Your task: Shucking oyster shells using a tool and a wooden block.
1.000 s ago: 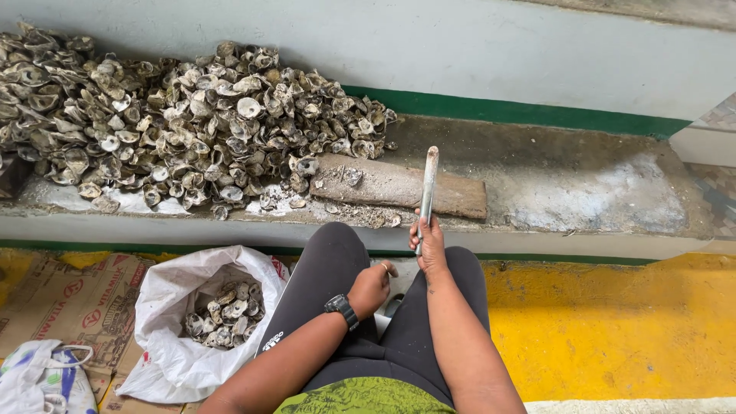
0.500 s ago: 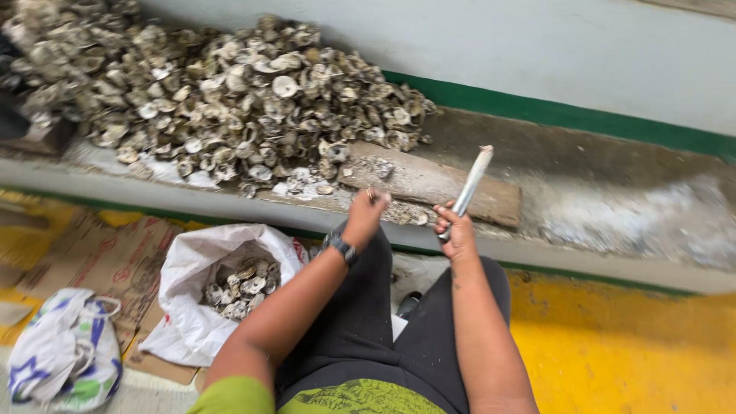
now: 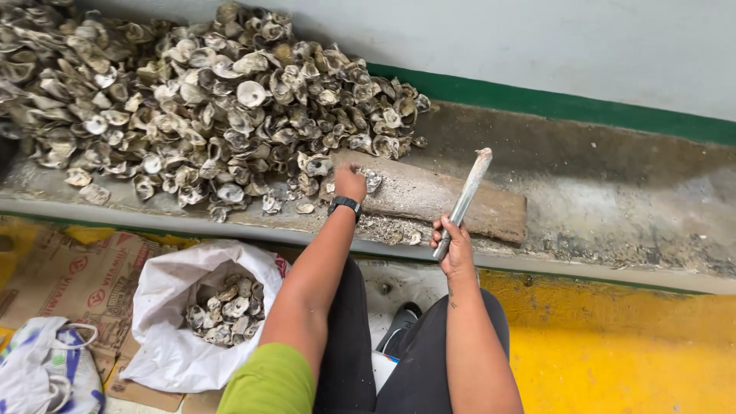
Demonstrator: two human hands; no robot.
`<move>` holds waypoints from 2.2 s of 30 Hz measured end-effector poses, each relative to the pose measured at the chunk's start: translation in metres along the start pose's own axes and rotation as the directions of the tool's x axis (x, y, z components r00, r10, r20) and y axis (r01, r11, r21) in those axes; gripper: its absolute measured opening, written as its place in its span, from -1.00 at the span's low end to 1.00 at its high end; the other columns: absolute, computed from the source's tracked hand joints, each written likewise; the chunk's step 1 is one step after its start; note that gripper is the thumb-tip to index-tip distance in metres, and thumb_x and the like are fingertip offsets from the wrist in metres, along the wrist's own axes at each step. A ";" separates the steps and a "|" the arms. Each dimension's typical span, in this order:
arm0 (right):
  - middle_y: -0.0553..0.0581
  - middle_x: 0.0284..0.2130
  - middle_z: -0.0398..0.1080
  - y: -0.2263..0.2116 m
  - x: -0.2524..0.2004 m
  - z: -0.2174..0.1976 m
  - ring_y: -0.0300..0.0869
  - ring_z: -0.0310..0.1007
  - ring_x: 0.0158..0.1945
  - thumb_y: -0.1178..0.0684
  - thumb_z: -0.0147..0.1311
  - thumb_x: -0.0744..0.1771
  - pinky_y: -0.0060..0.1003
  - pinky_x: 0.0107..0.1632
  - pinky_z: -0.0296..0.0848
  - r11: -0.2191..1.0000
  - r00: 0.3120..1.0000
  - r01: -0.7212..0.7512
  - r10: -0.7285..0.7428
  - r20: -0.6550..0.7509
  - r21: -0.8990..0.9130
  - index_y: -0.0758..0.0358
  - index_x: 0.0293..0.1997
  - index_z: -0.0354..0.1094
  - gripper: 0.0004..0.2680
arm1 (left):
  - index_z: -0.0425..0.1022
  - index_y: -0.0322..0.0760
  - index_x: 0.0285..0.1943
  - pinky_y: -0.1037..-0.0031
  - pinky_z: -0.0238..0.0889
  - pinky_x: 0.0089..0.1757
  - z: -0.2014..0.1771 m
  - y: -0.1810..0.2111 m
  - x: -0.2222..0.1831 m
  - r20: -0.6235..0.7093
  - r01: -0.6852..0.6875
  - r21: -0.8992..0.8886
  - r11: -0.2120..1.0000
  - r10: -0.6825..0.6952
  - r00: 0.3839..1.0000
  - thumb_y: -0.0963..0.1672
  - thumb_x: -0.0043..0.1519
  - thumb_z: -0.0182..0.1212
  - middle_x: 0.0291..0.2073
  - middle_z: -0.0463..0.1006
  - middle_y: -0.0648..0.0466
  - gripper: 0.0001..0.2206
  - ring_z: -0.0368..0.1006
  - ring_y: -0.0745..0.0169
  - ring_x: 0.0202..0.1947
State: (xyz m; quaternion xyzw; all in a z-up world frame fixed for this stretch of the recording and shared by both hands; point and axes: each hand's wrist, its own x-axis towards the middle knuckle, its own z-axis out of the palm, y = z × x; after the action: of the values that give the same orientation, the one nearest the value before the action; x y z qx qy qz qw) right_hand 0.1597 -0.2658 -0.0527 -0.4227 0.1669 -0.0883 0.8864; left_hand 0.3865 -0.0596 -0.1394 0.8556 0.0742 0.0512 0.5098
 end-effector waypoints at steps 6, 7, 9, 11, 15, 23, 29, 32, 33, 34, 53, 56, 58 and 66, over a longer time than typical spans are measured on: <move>-0.08 -0.53 0.32 -0.085 -0.041 0.043 -0.42 0.22 -0.61 0.11 0.13 0.31 -0.56 -0.61 0.26 0.973 0.939 0.197 -0.223 -0.263 -0.122 0.21 -0.03 0.38 -0.84 | 0.55 -0.28 0.06 0.13 0.41 -0.04 0.017 -0.048 -0.025 -0.014 0.299 -0.137 0.944 -0.304 0.953 -0.25 0.20 0.11 -0.08 0.59 -0.20 -0.74 0.54 -0.17 -0.08; -0.08 -0.53 0.32 -0.121 -0.053 0.042 -0.42 0.22 -0.61 0.11 0.13 0.31 -0.56 -0.61 0.26 0.972 0.938 0.200 -0.225 -0.264 -0.121 0.21 -0.03 0.38 -0.84 | 0.55 -0.28 0.06 0.13 0.41 -0.04 0.018 -0.044 -0.012 -0.014 0.296 -0.136 0.945 -0.301 0.954 -0.25 0.20 0.11 -0.08 0.59 -0.20 -0.74 0.54 -0.17 -0.08; -0.08 -0.50 0.28 -0.186 -0.083 0.038 -0.42 0.25 -0.55 0.11 0.04 0.39 -0.51 -0.56 0.33 0.784 0.727 0.579 -0.620 -0.295 -0.222 0.14 -0.03 0.39 -0.91 | 0.54 -0.43 0.10 0.04 0.28 -0.01 0.010 -0.057 -0.012 -0.201 -0.159 0.248 0.956 0.211 0.957 -0.26 0.11 0.22 0.07 0.43 -0.35 -0.66 0.36 -0.37 0.04; -0.04 -0.48 0.29 -0.198 -0.105 0.049 -0.38 0.29 -0.51 0.15 0.02 0.41 -0.48 -0.52 0.37 0.746 0.720 0.621 -0.664 -0.200 -0.239 0.15 -0.03 0.38 -0.92 | 0.59 -0.30 0.09 0.09 0.30 0.05 -0.018 -0.029 -0.027 -0.105 -0.074 0.229 0.971 0.101 0.989 -0.28 0.14 0.17 0.08 0.46 -0.24 -0.67 0.38 -0.27 0.07; -0.04 -0.51 0.30 -0.163 -0.110 0.103 -0.40 0.25 -0.57 0.20 0.08 0.39 -0.52 -0.61 0.31 0.833 0.823 0.447 -0.526 -0.214 -0.326 0.16 -0.13 0.34 -0.96 | 0.63 -0.22 0.00 0.14 0.31 0.09 -0.021 -0.006 -0.033 0.070 -0.008 0.315 0.949 -0.015 0.997 -0.24 0.17 0.22 0.07 0.44 -0.14 -0.76 0.38 -0.16 0.09; 0.01 -0.57 0.30 0.050 0.019 0.020 -0.35 0.20 -0.64 0.10 0.11 0.35 -0.45 -0.65 0.21 0.899 0.961 -0.250 0.186 -0.205 -0.359 0.24 -0.15 0.27 -0.89 | 0.55 -0.38 0.01 0.12 0.42 -0.06 0.013 -0.029 -0.014 0.051 -0.051 0.508 0.860 0.030 0.998 -0.24 0.19 0.23 0.10 0.44 -0.14 -0.78 0.44 -0.15 0.06; -0.01 -0.56 0.28 0.055 0.048 -0.002 -0.35 0.19 -0.60 0.07 0.13 0.33 -0.43 -0.61 0.18 0.854 0.929 -0.366 0.312 -0.199 -0.369 0.24 -0.11 0.29 -0.86 | 0.61 -0.36 -0.12 0.12 0.38 -0.06 -0.005 -0.007 -0.006 -0.025 0.114 0.289 0.951 -0.112 0.993 -0.12 0.22 0.25 -0.03 0.51 -0.18 -0.82 0.48 -0.17 -0.09; -0.02 -0.56 0.28 0.050 0.046 0.000 -0.36 0.19 -0.60 0.07 0.13 0.34 -0.44 -0.60 0.18 0.874 0.921 -0.385 0.344 -0.183 -0.297 0.27 -0.07 0.31 -0.85 | 0.59 -0.39 -0.18 0.21 0.36 -0.17 0.011 -0.018 0.003 -0.013 0.153 -0.092 0.984 -0.154 0.988 -0.12 0.25 0.28 -0.25 0.57 -0.12 -0.83 0.49 -0.02 -0.27; -0.02 -0.56 0.27 0.048 0.043 0.003 -0.36 0.18 -0.61 0.06 0.12 0.34 -0.45 -0.60 0.18 0.873 0.916 -0.398 0.362 -0.175 -0.282 0.28 -0.06 0.33 -0.84 | 0.54 -0.46 -0.20 0.31 0.35 -0.24 0.018 -0.023 0.007 0.039 0.148 -0.359 0.922 -0.144 0.989 -0.13 0.24 0.31 -0.38 0.61 -0.05 -0.80 0.48 0.13 -0.36; -0.02 -0.56 0.27 0.046 0.041 0.005 -0.36 0.18 -0.61 0.06 0.12 0.34 -0.45 -0.60 0.18 0.875 0.917 -0.394 0.355 -0.181 -0.279 0.28 -0.06 0.33 -0.84 | 0.54 -0.46 -0.20 0.31 0.35 -0.24 0.020 -0.021 0.004 0.048 0.147 -0.360 0.921 -0.139 0.989 -0.13 0.24 0.31 -0.38 0.61 -0.05 -0.80 0.48 0.13 -0.36; -0.03 -0.58 0.30 0.037 0.034 0.026 -0.37 0.24 -0.61 -0.01 0.08 0.36 -0.47 -0.61 0.26 0.885 0.945 -0.325 0.289 -0.154 -0.332 0.25 -0.02 0.38 -0.81 | 0.49 -0.40 -0.21 0.51 0.39 -0.28 0.005 0.033 -0.012 0.066 -0.034 -0.452 0.891 0.071 0.995 -0.24 0.20 0.27 -0.39 0.60 0.06 -0.93 0.49 0.36 -0.39; -0.03 -0.58 0.30 0.035 0.032 0.029 -0.38 0.24 -0.61 -0.01 0.08 0.37 -0.48 -0.61 0.26 0.887 0.947 -0.317 0.280 -0.156 -0.336 0.25 -0.02 0.38 -0.81 | 0.49 -0.37 -0.17 0.55 0.37 -0.24 0.010 0.031 -0.011 0.099 -0.027 -0.529 0.848 0.093 0.991 -0.26 0.23 0.24 -0.34 0.58 0.09 -0.94 0.47 0.39 -0.34; -0.04 -0.58 0.30 0.034 0.032 0.030 -0.38 0.24 -0.61 -0.01 0.08 0.37 -0.48 -0.61 0.26 0.885 0.947 -0.317 0.277 -0.161 -0.341 0.25 -0.01 0.38 -0.81 | 0.50 -0.36 -0.14 0.56 0.37 -0.23 0.023 0.022 -0.007 0.127 -0.016 -0.580 0.814 0.110 0.986 -0.27 0.25 0.23 -0.32 0.58 0.10 -0.94 0.46 0.41 -0.32; -0.05 -0.60 0.30 0.033 0.030 0.034 -0.39 0.22 -0.63 -0.01 0.09 0.37 -0.49 -0.62 0.24 0.852 0.946 -0.324 0.287 -0.151 -0.410 0.26 -0.02 0.40 -0.81 | 0.35 -0.17 -0.03 0.55 0.39 -0.34 0.016 0.049 -0.025 0.435 0.422 -0.784 0.455 -0.083 0.897 -0.24 0.30 0.12 -0.40 0.58 0.09 -0.86 0.46 0.37 -0.41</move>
State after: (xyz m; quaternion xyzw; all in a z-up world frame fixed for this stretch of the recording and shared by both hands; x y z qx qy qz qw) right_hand 0.2011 -0.2296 -0.0655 -0.5713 0.2845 0.0751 0.7662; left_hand 0.3677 -0.1011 -0.1039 0.4580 0.0792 -0.1423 0.8739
